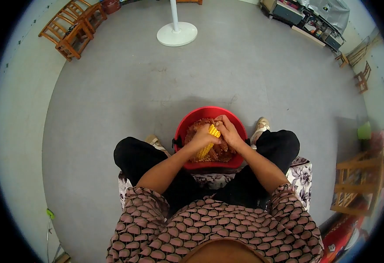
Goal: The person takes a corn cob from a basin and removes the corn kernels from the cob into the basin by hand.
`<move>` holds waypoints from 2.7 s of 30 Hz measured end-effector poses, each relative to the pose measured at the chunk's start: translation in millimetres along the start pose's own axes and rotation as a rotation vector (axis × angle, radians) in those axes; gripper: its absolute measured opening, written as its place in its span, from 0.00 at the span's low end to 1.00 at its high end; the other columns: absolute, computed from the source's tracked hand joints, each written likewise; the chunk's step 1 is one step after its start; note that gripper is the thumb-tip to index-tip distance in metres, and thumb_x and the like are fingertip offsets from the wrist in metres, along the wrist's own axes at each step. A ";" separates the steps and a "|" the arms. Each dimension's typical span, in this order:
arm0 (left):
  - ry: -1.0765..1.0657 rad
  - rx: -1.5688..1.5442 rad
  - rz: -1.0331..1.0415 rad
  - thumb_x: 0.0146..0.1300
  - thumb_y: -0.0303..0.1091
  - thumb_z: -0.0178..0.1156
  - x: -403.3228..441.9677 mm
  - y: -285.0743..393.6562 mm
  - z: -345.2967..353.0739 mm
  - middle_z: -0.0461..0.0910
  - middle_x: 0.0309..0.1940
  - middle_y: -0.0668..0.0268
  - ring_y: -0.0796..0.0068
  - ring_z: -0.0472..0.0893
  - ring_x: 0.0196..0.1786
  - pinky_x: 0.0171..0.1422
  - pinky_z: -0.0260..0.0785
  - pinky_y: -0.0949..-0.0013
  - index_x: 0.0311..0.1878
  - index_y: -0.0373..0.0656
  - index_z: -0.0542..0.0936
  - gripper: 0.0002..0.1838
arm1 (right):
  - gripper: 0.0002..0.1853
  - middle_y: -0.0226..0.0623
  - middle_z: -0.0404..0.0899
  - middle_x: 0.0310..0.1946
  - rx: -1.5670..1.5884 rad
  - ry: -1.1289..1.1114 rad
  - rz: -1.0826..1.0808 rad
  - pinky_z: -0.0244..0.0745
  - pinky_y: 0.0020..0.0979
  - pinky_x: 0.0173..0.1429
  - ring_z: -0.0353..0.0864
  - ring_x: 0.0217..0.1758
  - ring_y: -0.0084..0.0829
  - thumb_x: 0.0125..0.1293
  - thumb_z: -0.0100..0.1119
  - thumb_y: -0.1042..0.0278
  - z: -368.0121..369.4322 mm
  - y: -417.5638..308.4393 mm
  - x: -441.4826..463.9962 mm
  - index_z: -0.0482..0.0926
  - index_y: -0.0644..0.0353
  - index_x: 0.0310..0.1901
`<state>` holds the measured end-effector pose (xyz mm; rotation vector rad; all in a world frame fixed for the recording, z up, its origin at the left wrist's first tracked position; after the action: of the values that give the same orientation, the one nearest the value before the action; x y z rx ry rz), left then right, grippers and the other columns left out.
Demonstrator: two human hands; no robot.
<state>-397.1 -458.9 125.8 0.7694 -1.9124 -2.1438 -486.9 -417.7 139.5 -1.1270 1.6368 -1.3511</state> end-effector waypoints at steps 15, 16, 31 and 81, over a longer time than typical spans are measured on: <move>0.060 0.046 0.080 0.38 0.28 0.63 3.5 -5.4 -4.3 0.75 0.34 0.60 0.68 0.75 0.39 0.42 0.67 0.69 0.43 0.34 0.70 0.25 | 0.17 0.36 0.73 0.40 0.122 -0.053 0.095 0.64 0.27 0.53 0.70 0.46 0.27 0.63 0.50 0.60 5.5 8.5 -1.5 0.68 0.63 0.49; 0.010 -0.113 0.080 0.39 0.25 0.62 3.8 -2.5 -0.6 0.75 0.33 0.62 0.70 0.76 0.38 0.41 0.67 0.70 0.43 0.34 0.71 0.23 | 0.18 0.37 0.72 0.42 0.020 -0.056 0.025 0.64 0.28 0.54 0.69 0.48 0.28 0.63 0.50 0.61 5.8 2.7 -1.4 0.67 0.63 0.50; 0.022 0.227 0.123 0.37 0.26 0.63 5.0 -13.5 0.7 0.74 0.33 0.64 0.71 0.74 0.39 0.42 0.66 0.69 0.40 0.36 0.71 0.22 | 0.11 0.35 0.70 0.33 0.036 -0.023 0.150 0.65 0.27 0.45 0.67 0.39 0.24 0.65 0.45 0.63 -4.9 9.8 0.2 0.68 0.64 0.40; -0.133 -0.469 -0.279 0.48 0.32 0.59 -1.2 -23.8 4.5 0.74 0.30 0.64 0.72 0.74 0.31 0.35 0.66 0.71 0.43 0.39 0.73 0.17 | 0.15 0.28 0.72 0.38 0.207 -0.077 0.148 0.67 0.19 0.29 0.71 0.35 0.19 0.65 0.47 0.64 3.3 4.7 -1.7 0.65 0.56 0.52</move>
<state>-393.2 -450.5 103.4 0.8473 -1.3188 -2.7242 -484.1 -417.0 134.2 -0.9074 1.4583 -1.3301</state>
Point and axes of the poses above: each hand's wrist, its own x-axis towards the middle knuckle, its own z-axis out of the palm, y = z × x, the point moved 8 cm from there along x, towards the middle knuckle
